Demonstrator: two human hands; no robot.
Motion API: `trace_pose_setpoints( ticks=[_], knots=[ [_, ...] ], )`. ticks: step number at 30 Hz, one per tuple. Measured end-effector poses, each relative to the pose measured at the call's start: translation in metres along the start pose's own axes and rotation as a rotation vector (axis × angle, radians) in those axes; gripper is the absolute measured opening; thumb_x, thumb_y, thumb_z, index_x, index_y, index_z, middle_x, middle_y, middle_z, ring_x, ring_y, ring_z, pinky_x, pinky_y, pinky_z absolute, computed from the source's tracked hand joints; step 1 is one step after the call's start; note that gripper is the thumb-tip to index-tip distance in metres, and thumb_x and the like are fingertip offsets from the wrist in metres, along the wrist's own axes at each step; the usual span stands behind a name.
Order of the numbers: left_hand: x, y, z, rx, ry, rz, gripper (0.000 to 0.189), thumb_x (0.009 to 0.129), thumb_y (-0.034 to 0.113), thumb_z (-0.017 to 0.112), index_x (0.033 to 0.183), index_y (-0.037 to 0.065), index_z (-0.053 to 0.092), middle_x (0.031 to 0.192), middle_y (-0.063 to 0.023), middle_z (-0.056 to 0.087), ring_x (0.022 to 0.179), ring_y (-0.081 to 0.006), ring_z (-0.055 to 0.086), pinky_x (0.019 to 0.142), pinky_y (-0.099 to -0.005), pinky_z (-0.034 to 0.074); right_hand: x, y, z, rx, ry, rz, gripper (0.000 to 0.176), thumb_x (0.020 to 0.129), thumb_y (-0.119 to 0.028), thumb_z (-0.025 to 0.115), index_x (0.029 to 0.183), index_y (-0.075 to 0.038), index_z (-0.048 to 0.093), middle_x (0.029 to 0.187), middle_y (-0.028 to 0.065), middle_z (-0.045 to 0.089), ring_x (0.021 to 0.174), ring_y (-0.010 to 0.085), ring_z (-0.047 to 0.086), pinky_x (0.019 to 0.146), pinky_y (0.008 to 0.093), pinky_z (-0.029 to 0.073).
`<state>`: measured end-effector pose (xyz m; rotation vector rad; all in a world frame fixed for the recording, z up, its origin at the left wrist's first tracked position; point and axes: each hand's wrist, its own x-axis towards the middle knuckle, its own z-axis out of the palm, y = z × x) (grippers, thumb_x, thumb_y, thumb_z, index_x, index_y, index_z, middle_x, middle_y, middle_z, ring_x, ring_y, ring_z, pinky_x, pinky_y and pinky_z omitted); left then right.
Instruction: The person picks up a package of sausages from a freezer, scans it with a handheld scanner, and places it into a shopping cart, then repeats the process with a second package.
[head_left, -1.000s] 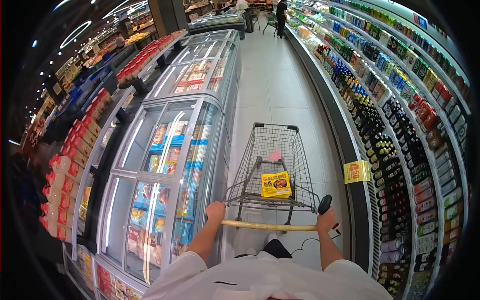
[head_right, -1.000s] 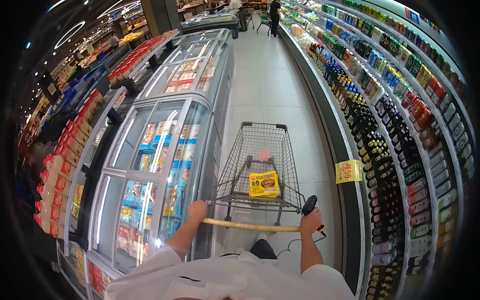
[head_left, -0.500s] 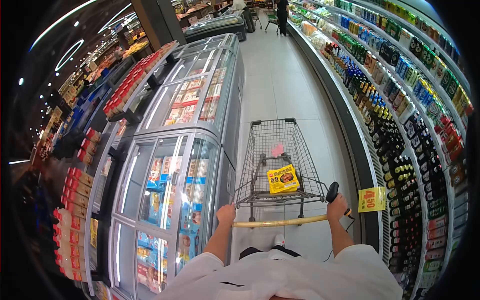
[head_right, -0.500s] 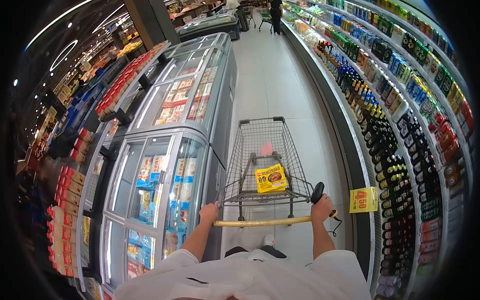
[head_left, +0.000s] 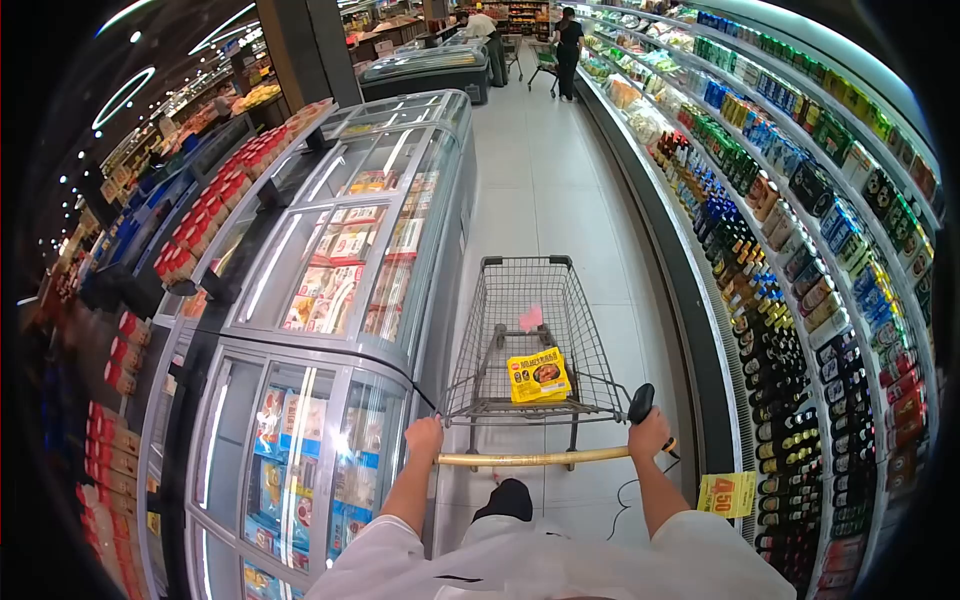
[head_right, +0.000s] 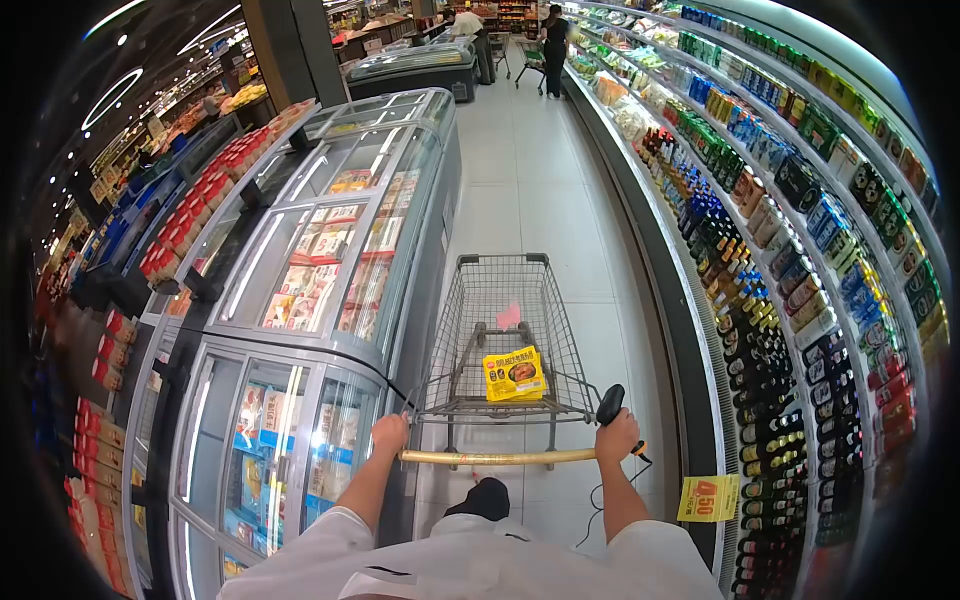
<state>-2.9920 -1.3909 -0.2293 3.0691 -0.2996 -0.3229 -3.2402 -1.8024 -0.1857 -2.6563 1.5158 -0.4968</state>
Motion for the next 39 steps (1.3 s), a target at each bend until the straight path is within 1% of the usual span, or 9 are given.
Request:
trace_pose_setpoints(
  ticks=[2,4,8,13,25,29,32,35,39],
  knots=[
    [0.057,0.009,-0.014,0.011,-0.002,0.007,0.053,0.102,0.044,0.038,0.087,0.006,0.073,0.090,-0.0163,0.072,0.085,-0.0345,0.071,0.073,-0.0453,0.056,0.040,-0.037,0.012,0.005,0.039,0.002,0.029,0.070,-0.008,0.073,0.092,-0.007,0.055,0.089,0.0093,0.060,0.085,0.0301,0.061,0.076,0.0419,0.048],
    [0.099,0.017,-0.026,0.012,0.020,0.041,0.054,0.102,0.044,0.037,0.089,0.006,0.073,0.091,-0.0162,0.072,0.086,-0.0343,0.071,0.074,-0.0457,0.056,0.071,-0.067,0.021,-0.001,-0.044,0.050,0.029,0.071,-0.009,0.074,0.092,-0.007,0.055,0.090,0.0095,0.060,0.086,0.0303,0.061,0.077,0.0420,0.048],
    [0.198,0.040,-0.045,-0.010,-0.012,0.036,0.054,0.102,0.044,0.037,0.089,0.006,0.073,0.092,-0.0161,0.072,0.088,-0.0342,0.071,0.076,-0.0461,0.055,0.139,-0.116,0.053,-0.008,-0.010,0.030,0.028,0.072,-0.010,0.075,0.093,-0.007,0.055,0.090,0.0097,0.060,0.086,0.0304,0.061,0.078,0.0418,0.048],
    [0.310,0.076,-0.069,-0.041,-0.025,0.036,0.053,0.101,0.044,0.038,0.090,0.007,0.074,0.093,-0.0159,0.072,0.088,-0.0337,0.070,0.076,-0.0457,0.055,0.240,-0.175,0.097,-0.041,-0.071,0.075,0.029,0.072,-0.010,0.075,0.093,-0.006,0.055,0.091,0.0105,0.060,0.087,0.0299,0.062,0.079,0.0416,0.049],
    [0.552,0.177,-0.119,-0.014,-0.093,-0.009,0.050,0.102,0.040,0.039,0.092,0.006,0.073,0.094,-0.0173,0.072,0.091,-0.0349,0.069,0.077,-0.0469,0.054,0.502,-0.304,0.191,-0.044,-0.062,0.002,0.029,0.070,-0.009,0.075,0.092,-0.007,0.055,0.088,0.0097,0.061,0.087,0.0292,0.062,0.078,0.0404,0.049],
    [0.635,0.202,-0.129,-0.003,-0.078,-0.010,0.051,0.103,0.039,0.039,0.090,0.004,0.073,0.092,-0.0173,0.072,0.088,-0.0347,0.070,0.076,-0.0458,0.055,0.579,-0.351,0.222,-0.034,-0.071,0.014,0.028,0.071,-0.009,0.074,0.091,-0.007,0.055,0.088,0.0093,0.061,0.087,0.0289,0.062,0.078,0.0406,0.049],
    [0.696,0.220,-0.142,0.001,0.007,0.012,0.051,0.102,0.040,0.039,0.086,0.004,0.072,0.086,-0.0169,0.072,0.082,-0.0355,0.070,0.072,-0.0449,0.055,0.635,-0.382,0.253,-0.029,-0.056,-0.020,0.028,0.070,-0.011,0.075,0.091,-0.008,0.055,0.087,0.0084,0.060,0.086,0.0287,0.062,0.077,0.0408,0.048],
    [0.771,0.230,-0.143,0.011,0.028,0.001,0.052,0.102,0.040,0.039,0.086,0.004,0.072,0.086,-0.0178,0.072,0.082,-0.0353,0.070,0.071,-0.0453,0.055,0.689,-0.418,0.279,0.013,-0.025,-0.027,0.033,0.069,-0.013,0.078,0.090,-0.007,0.055,0.086,0.0106,0.060,0.086,0.0322,0.062,0.074,0.0433,0.049],
    [0.868,0.259,-0.174,0.011,0.008,0.001,0.052,0.102,0.040,0.038,0.087,0.004,0.073,0.087,-0.0185,0.072,0.083,-0.0355,0.070,0.072,-0.0460,0.055,0.762,-0.473,0.310,-0.006,-0.047,0.003,0.033,0.069,-0.015,0.079,0.090,-0.007,0.055,0.086,0.0107,0.060,0.087,0.0323,0.062,0.075,0.0432,0.049]
  ],
)
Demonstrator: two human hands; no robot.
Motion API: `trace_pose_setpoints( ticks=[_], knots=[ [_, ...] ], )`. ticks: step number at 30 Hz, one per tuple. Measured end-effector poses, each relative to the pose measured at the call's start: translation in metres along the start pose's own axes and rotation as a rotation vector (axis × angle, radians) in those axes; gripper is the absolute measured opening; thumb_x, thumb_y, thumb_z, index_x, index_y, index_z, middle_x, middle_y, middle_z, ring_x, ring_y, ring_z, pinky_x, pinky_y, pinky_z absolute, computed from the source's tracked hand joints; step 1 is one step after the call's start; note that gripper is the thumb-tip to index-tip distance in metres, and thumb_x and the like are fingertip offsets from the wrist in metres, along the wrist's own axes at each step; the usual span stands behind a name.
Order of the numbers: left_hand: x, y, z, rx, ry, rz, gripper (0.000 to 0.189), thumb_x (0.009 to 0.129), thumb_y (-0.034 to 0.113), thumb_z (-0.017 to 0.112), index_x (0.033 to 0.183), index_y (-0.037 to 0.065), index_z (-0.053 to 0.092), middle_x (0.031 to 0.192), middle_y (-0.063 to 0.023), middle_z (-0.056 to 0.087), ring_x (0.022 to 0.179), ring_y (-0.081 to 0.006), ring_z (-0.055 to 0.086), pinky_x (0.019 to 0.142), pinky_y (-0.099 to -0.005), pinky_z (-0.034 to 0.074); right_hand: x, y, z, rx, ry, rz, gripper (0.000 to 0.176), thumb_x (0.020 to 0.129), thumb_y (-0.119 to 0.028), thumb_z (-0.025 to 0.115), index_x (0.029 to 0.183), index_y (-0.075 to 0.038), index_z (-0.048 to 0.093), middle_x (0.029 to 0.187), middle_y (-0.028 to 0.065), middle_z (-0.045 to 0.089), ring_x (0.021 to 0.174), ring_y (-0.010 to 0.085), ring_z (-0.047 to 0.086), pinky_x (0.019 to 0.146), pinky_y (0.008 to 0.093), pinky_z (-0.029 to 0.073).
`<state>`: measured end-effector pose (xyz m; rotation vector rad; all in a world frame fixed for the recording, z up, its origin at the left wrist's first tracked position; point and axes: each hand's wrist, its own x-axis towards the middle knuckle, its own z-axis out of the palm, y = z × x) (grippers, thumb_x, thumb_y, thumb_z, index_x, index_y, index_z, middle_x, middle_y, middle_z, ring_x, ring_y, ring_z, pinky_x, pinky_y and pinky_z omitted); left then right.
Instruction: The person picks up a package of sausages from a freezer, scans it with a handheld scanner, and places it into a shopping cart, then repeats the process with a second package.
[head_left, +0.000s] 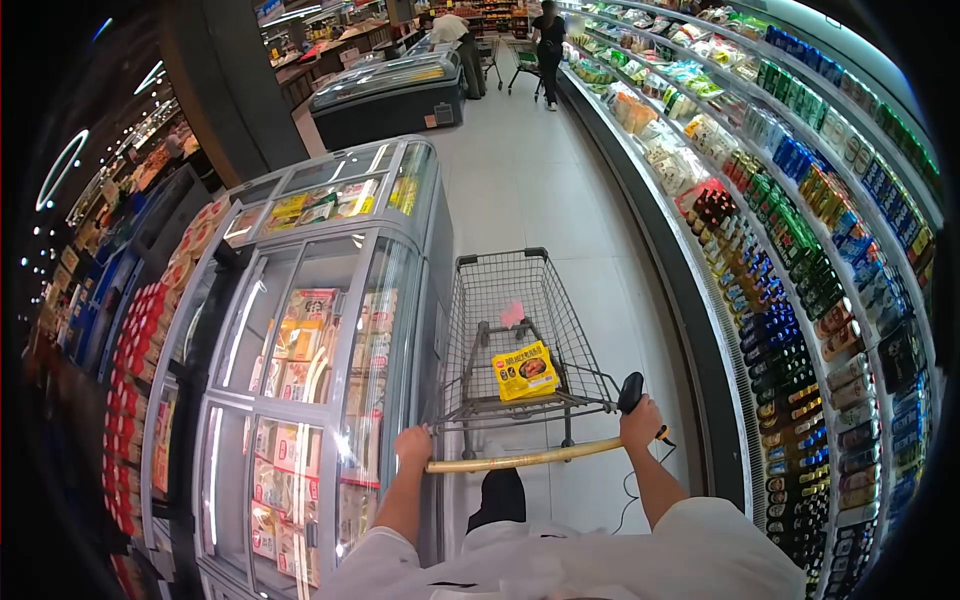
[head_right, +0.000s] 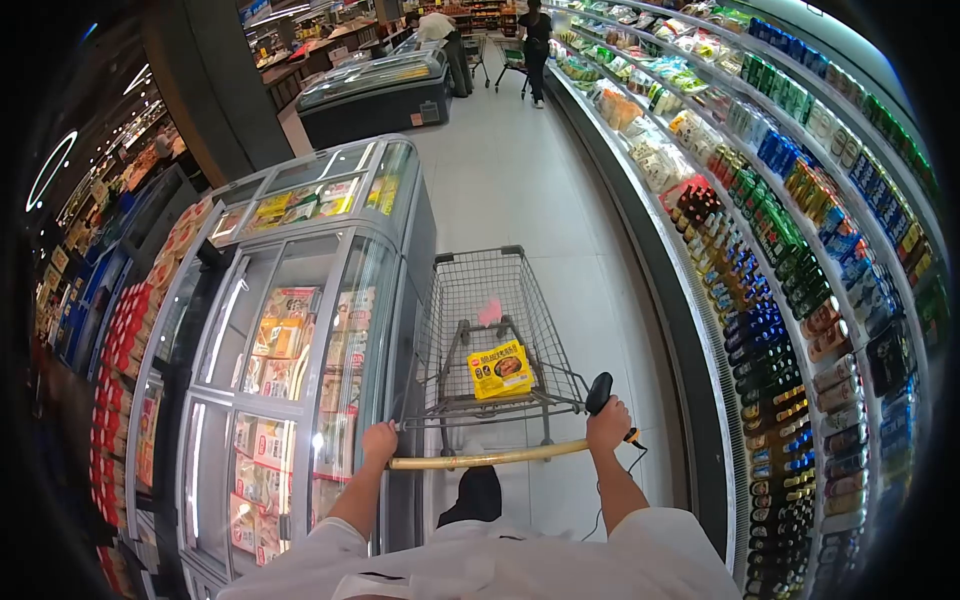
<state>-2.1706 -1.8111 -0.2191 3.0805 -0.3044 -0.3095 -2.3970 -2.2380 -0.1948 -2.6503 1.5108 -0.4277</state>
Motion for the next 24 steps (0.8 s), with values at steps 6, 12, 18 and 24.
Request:
trace_pose_setpoints(
  ticks=[6,12,18,24],
  knots=[
    [0.153,0.031,-0.028,-0.030,-0.050,-0.019,0.051,0.102,0.041,0.039,0.091,0.005,0.073,0.091,-0.0185,0.071,0.088,-0.0359,0.069,0.077,-0.0468,0.054,0.102,-0.086,0.030,0.019,0.034,0.076,0.028,0.070,-0.010,0.074,0.090,-0.008,0.055,0.086,0.0088,0.060,0.084,0.0293,0.062,0.075,0.0420,0.048],
    [0.300,0.062,-0.049,-0.002,-0.050,0.038,0.050,0.102,0.041,0.039,0.093,0.005,0.073,0.094,-0.0193,0.071,0.091,-0.0368,0.068,0.078,-0.0467,0.054,0.206,-0.158,0.067,-0.002,0.015,0.055,0.026,0.070,-0.009,0.073,0.090,-0.008,0.056,0.085,0.0088,0.060,0.083,0.0293,0.062,0.075,0.0415,0.048],
    [0.432,0.115,-0.073,-0.022,-0.082,0.061,0.052,0.102,0.042,0.037,0.095,0.004,0.072,0.097,-0.0202,0.070,0.093,-0.0371,0.068,0.078,-0.0488,0.053,0.331,-0.220,0.104,-0.019,0.043,0.036,0.026,0.071,-0.008,0.072,0.091,-0.008,0.056,0.085,0.0091,0.060,0.082,0.0298,0.062,0.074,0.0408,0.048],
    [0.570,0.177,-0.119,0.036,-0.103,0.025,0.053,0.102,0.043,0.037,0.096,0.004,0.072,0.098,-0.0205,0.071,0.095,-0.0369,0.068,0.080,-0.0480,0.053,0.468,-0.290,0.140,0.019,0.009,0.096,0.027,0.071,-0.009,0.074,0.091,-0.008,0.056,0.087,0.0083,0.061,0.086,0.0279,0.062,0.076,0.0397,0.048]
  ],
)
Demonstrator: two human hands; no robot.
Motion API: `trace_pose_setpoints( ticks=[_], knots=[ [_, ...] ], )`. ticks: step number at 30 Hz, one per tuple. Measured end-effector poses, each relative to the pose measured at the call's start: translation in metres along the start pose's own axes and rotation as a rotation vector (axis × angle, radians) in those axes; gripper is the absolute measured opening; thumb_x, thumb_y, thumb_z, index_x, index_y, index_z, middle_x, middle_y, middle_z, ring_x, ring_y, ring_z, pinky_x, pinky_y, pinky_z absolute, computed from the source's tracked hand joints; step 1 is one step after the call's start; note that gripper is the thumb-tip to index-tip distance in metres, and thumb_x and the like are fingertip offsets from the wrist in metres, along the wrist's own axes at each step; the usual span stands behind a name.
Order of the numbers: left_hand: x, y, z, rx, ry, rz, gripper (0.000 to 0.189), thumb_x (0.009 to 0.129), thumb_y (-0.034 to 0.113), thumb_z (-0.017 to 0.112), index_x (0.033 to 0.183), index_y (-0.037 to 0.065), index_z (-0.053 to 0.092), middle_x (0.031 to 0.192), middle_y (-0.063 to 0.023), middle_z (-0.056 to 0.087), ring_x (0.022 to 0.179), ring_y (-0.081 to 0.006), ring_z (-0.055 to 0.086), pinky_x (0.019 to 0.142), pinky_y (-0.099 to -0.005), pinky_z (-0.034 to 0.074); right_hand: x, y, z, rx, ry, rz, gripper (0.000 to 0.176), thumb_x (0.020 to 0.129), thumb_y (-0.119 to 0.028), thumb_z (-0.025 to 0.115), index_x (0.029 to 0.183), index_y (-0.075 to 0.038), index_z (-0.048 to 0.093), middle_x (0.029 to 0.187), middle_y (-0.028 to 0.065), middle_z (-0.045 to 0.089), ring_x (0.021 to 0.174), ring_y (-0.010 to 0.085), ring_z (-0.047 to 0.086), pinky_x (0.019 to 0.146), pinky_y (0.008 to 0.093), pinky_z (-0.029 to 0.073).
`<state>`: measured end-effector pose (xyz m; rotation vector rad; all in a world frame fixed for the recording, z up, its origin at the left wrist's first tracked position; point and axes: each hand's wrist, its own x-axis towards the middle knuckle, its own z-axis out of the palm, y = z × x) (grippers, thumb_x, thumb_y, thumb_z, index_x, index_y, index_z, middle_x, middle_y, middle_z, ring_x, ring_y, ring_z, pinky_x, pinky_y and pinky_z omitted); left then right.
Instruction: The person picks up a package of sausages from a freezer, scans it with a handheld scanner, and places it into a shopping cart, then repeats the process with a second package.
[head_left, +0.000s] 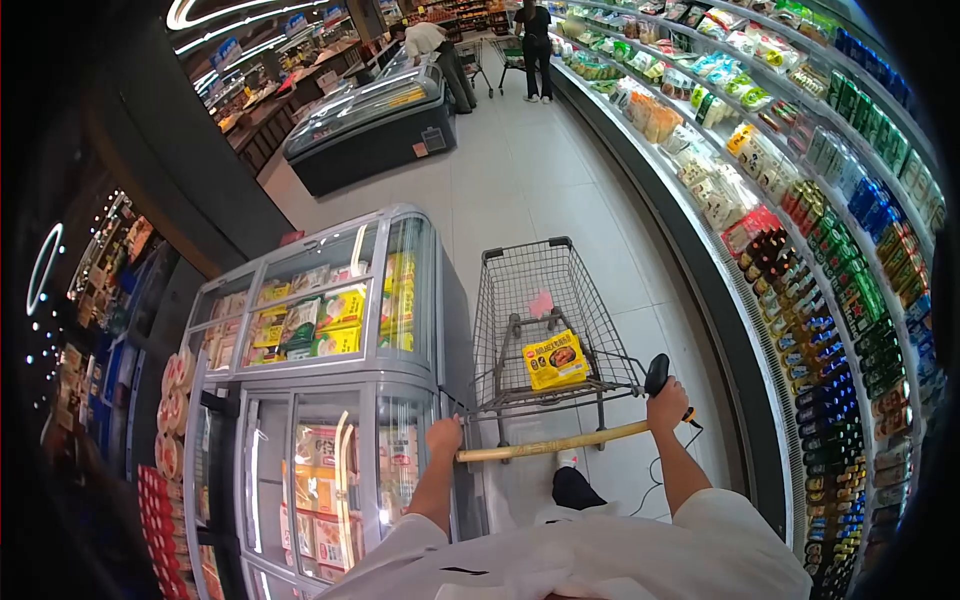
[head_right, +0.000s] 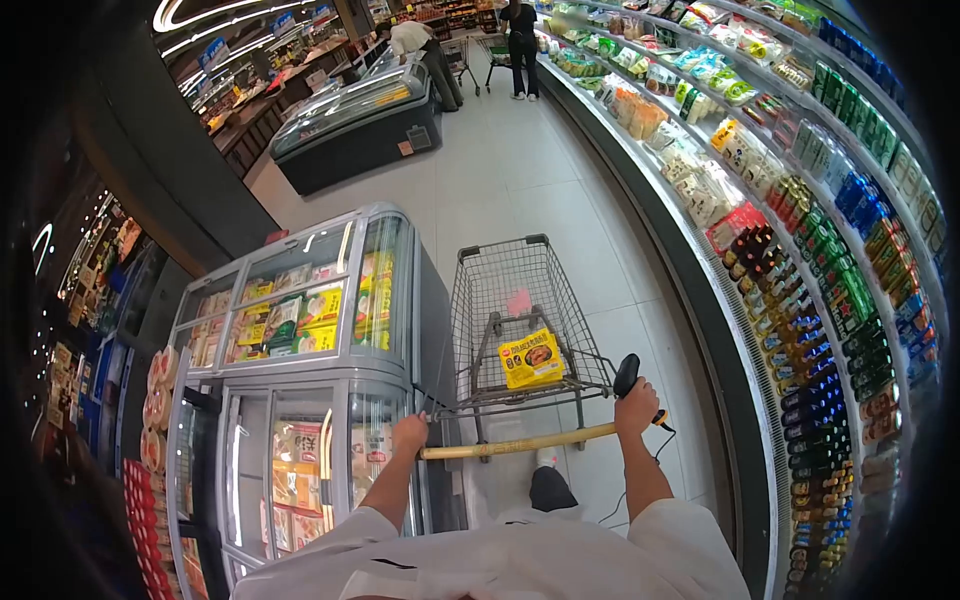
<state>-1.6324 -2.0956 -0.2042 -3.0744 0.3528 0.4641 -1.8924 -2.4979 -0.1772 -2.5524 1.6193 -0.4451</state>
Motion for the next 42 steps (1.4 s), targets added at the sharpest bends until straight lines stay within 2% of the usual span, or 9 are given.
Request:
trace_pose_setpoints(
  ticks=[6,8,10,17,23,33,35,36,42],
  knots=[
    [0.117,0.040,-0.027,-0.063,0.007,-0.070,0.053,0.102,0.043,0.037,0.097,0.004,0.072,0.098,-0.0201,0.071,0.095,-0.0370,0.068,0.081,-0.0484,0.053,0.114,-0.079,0.038,-0.038,-0.069,-0.072,0.028,0.071,-0.008,0.074,0.092,-0.008,0.056,0.087,0.0084,0.061,0.087,0.0285,0.062,0.078,0.0398,0.048],
    [0.159,0.044,-0.021,-0.064,0.007,-0.046,0.052,0.102,0.043,0.037,0.096,0.004,0.072,0.098,-0.0195,0.071,0.095,-0.0369,0.068,0.081,-0.0485,0.053,0.152,-0.103,0.059,-0.023,-0.011,-0.091,0.029,0.070,-0.009,0.075,0.092,-0.008,0.056,0.087,0.0084,0.061,0.086,0.0286,0.062,0.078,0.0396,0.048],
    [0.196,0.060,-0.046,-0.084,0.019,-0.045,0.052,0.103,0.042,0.037,0.095,0.004,0.071,0.098,-0.0188,0.071,0.095,-0.0368,0.068,0.081,-0.0481,0.054,0.190,-0.127,0.077,-0.040,0.000,-0.118,0.029,0.070,-0.010,0.075,0.091,-0.008,0.055,0.086,0.0084,0.060,0.085,0.0286,0.062,0.077,0.0399,0.048],
    [0.350,0.089,-0.092,-0.095,0.003,-0.055,0.053,0.103,0.043,0.036,0.096,0.005,0.072,0.098,-0.0180,0.071,0.096,-0.0354,0.068,0.082,-0.0476,0.053,0.309,-0.231,0.128,0.002,0.012,-0.113,0.028,0.070,-0.010,0.074,0.091,-0.007,0.055,0.085,0.0089,0.060,0.084,0.0294,0.062,0.077,0.0418,0.048],
    [0.497,0.103,-0.129,-0.054,0.025,-0.056,0.052,0.103,0.042,0.036,0.093,0.007,0.073,0.097,-0.0146,0.072,0.094,-0.0326,0.069,0.079,-0.0462,0.054,0.397,-0.327,0.163,0.007,-0.040,-0.080,0.027,0.073,-0.010,0.073,0.094,-0.006,0.057,0.089,0.0125,0.063,0.086,0.0342,0.064,0.076,0.0444,0.051],
    [0.706,0.142,-0.198,-0.014,0.039,-0.049,0.043,0.102,0.037,0.040,0.094,0.008,0.071,0.094,-0.0140,0.073,0.090,-0.0332,0.070,0.075,-0.0456,0.055,0.574,-0.483,0.239,-0.015,-0.026,-0.093,0.030,0.072,-0.012,0.075,0.095,-0.006,0.057,0.089,0.0109,0.063,0.087,0.0307,0.064,0.077,0.0420,0.051],
    [0.745,0.154,-0.213,-0.005,0.062,0.003,0.040,0.102,0.035,0.041,0.094,0.007,0.069,0.093,-0.0138,0.072,0.089,-0.0331,0.071,0.074,-0.0454,0.055,0.616,-0.516,0.255,-0.003,-0.020,-0.114,0.028,0.072,-0.010,0.074,0.094,-0.007,0.056,0.088,0.0098,0.062,0.086,0.0300,0.063,0.077,0.0419,0.050],
    [0.783,0.156,-0.220,0.005,0.045,-0.019,0.040,0.102,0.035,0.041,0.094,0.007,0.069,0.093,-0.0138,0.072,0.089,-0.0331,0.071,0.074,-0.0454,0.055,0.657,-0.553,0.268,0.012,-0.022,-0.146,0.027,0.072,-0.009,0.073,0.093,-0.007,0.056,0.087,0.0094,0.062,0.086,0.0300,0.063,0.076,0.0420,0.050],
    [0.927,0.181,-0.253,-0.043,0.102,-0.046,0.036,0.102,0.032,0.042,0.094,0.006,0.066,0.091,-0.0160,0.072,0.085,-0.0328,0.071,0.073,-0.0453,0.055,0.781,-0.665,0.326,0.017,-0.048,-0.248,0.028,0.069,-0.006,0.073,0.091,-0.007,0.056,0.087,0.0085,0.061,0.087,0.0292,0.062,0.079,0.0405,0.048]
  ],
)
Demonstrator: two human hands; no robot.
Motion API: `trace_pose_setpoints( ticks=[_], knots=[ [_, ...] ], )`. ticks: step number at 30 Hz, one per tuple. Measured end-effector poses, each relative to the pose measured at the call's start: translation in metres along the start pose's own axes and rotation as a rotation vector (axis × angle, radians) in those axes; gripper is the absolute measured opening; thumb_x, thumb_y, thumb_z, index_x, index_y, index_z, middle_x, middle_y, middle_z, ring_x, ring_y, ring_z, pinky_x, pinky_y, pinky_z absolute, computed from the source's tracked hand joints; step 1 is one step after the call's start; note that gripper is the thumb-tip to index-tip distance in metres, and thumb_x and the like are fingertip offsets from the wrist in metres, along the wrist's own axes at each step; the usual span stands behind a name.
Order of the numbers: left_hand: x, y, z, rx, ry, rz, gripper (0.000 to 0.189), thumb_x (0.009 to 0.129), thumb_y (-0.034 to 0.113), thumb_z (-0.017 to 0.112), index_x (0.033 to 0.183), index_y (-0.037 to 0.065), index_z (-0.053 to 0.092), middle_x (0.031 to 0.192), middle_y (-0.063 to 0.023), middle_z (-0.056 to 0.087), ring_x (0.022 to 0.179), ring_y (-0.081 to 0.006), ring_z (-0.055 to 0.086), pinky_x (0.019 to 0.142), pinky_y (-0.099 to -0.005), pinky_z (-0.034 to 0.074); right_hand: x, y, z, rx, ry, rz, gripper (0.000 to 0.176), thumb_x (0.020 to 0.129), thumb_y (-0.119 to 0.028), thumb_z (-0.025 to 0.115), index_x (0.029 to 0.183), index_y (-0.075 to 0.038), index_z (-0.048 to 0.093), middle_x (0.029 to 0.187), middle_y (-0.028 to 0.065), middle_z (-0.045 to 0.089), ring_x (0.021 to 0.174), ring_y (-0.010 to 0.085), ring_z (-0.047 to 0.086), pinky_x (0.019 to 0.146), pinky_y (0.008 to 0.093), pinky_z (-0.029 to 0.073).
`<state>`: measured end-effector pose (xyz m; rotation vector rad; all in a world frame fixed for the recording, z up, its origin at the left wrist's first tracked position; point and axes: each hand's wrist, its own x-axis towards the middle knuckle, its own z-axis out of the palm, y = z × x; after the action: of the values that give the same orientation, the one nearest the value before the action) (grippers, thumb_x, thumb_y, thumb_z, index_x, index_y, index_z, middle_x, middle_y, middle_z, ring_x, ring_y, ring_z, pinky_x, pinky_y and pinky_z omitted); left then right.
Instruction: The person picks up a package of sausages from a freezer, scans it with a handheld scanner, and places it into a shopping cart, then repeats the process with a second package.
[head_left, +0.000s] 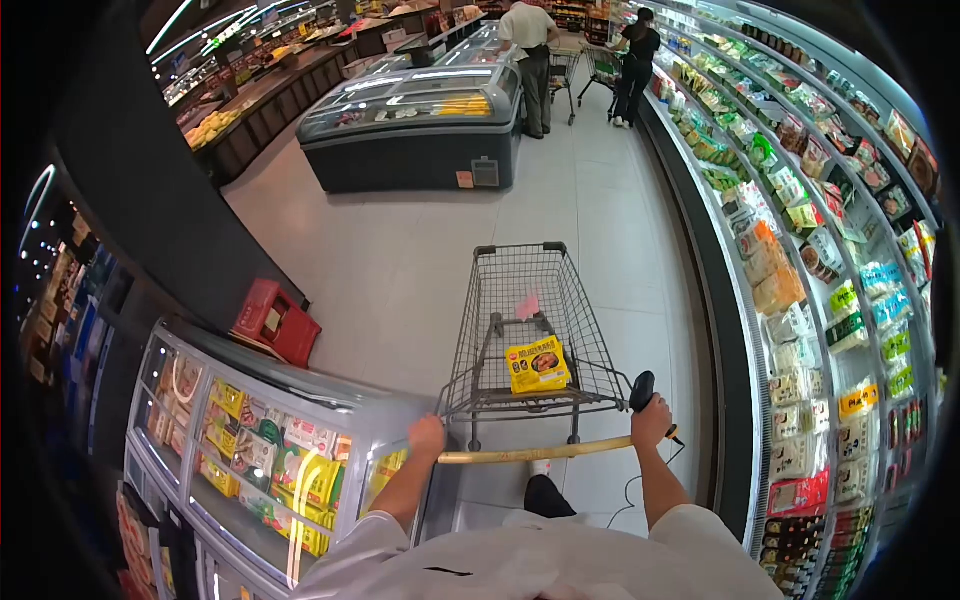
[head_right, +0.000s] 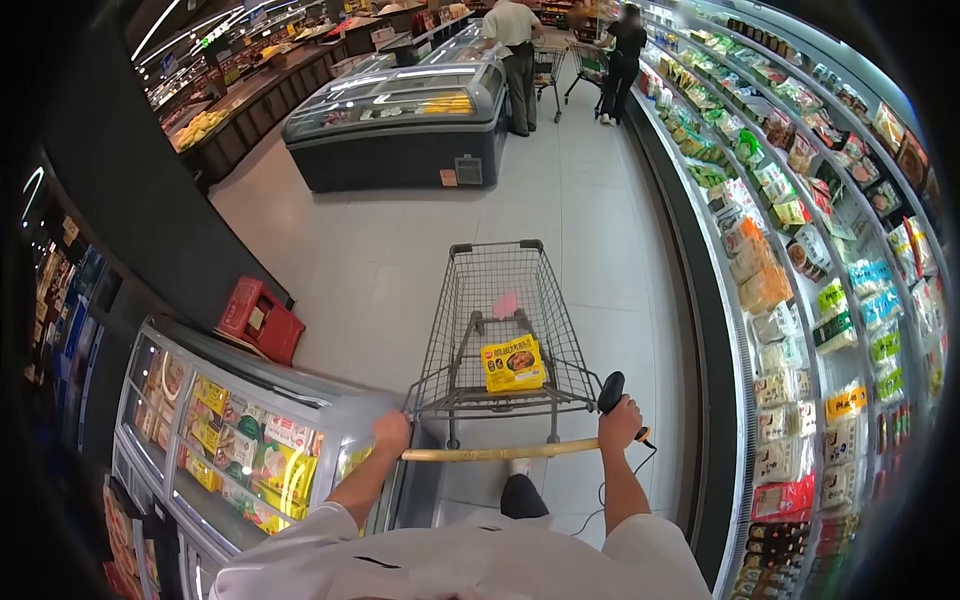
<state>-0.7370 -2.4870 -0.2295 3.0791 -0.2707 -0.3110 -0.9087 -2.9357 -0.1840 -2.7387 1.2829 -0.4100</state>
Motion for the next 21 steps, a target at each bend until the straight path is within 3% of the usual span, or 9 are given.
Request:
trace_pose_setpoints(
  ticks=[13,15,21],
  knots=[
    [0.234,-0.027,-0.051,-0.022,0.007,-0.239,0.036,0.102,0.032,0.041,0.095,0.005,0.065,0.087,-0.0159,0.071,0.083,-0.0342,0.070,0.073,-0.0463,0.055,0.244,-0.227,0.095,0.028,-0.052,-0.239,0.030,0.068,-0.007,0.074,0.092,-0.008,0.056,0.088,0.0083,0.061,0.086,0.0282,0.062,0.077,0.0398,0.049],
    [0.277,-0.058,-0.058,-0.049,0.025,-0.250,0.035,0.101,0.032,0.043,0.095,0.005,0.064,0.087,-0.0149,0.071,0.084,-0.0336,0.070,0.074,-0.0462,0.055,0.260,-0.279,0.111,0.080,-0.049,-0.238,0.028,0.069,-0.006,0.072,0.093,-0.005,0.057,0.088,0.0112,0.062,0.086,0.0318,0.063,0.077,0.0427,0.050],
    [0.397,-0.115,-0.094,-0.033,0.036,-0.338,0.031,0.099,0.031,0.046,0.093,0.007,0.065,0.086,-0.0126,0.071,0.082,-0.0311,0.070,0.071,-0.0441,0.054,0.326,-0.416,0.148,0.086,-0.074,-0.278,0.028,0.073,-0.008,0.071,0.096,-0.006,0.056,0.090,0.0103,0.061,0.087,0.0300,0.062,0.079,0.0412,0.049]
  ],
)
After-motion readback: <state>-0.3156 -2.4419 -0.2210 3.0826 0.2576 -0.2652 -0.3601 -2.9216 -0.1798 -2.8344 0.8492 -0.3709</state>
